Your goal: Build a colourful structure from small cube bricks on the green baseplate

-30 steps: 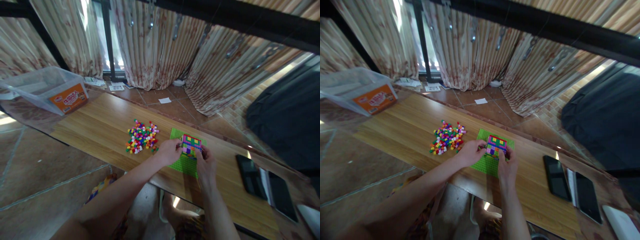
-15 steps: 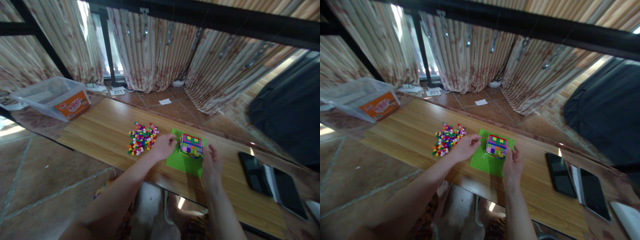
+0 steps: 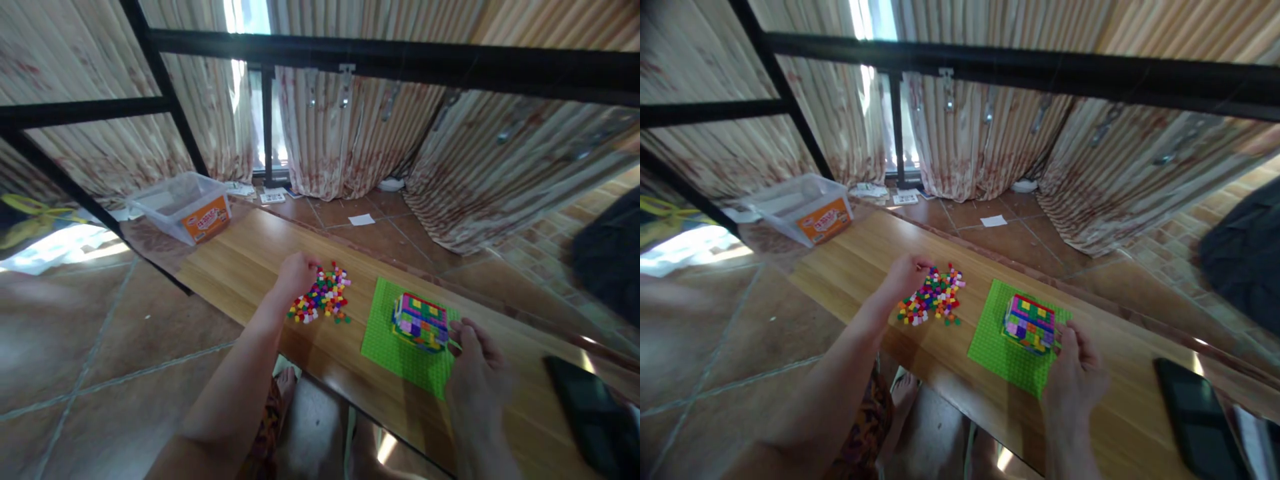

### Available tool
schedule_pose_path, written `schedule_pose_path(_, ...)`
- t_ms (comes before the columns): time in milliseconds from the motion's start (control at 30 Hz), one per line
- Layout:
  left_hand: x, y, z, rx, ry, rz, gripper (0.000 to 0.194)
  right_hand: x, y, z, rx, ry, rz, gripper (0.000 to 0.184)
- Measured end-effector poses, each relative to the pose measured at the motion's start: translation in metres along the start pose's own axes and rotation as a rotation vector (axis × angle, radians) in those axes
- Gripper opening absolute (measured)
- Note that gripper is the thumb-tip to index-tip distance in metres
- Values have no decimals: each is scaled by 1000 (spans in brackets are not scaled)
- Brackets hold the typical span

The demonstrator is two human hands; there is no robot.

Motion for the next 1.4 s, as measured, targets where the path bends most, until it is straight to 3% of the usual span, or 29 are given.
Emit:
schedule_pose_path(133,-2,10,14,39,-103,107,27,0,-2,6,7,-7,-52,32)
schedule_pose_path(433,-10,27,33,108,-177,148,32,-4,-7,8,-34,3,-77,31)
schedule_pose_path(733,-3,20,30,87,-175,178,29,-4,-6,6,23,35,-50,24)
schedule_pose_path(967,2,13,26,-217,-219,201,35,-1,-6,2,-13,26,-67,26)
schedule_pose_path(1067,0,20,35,-472,-302,200,30,-7,-27,2,-191,35,-204,28)
schedule_pose_path(1167,-5,28,45,-688,-406,149,23,-29,-60,21,-386,-25,-453,29)
schedule_pose_path(1233,-10,35,50,-769,-451,135,20,-47,-69,47,-427,-172,-526,28)
schedule_pose_path(1400,-24,55,60,-799,-567,188,21,-76,-48,111,-307,-555,-324,34)
Point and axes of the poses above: each hand's wrist, its own x-axis towards the middle knuckle, its own z-axis out of the palm, y = z × x, the point moved 10 cm from there along x, towards the middle knuckle, and after that the axes turned 5 degrees about -y, right-handed, at the moved point
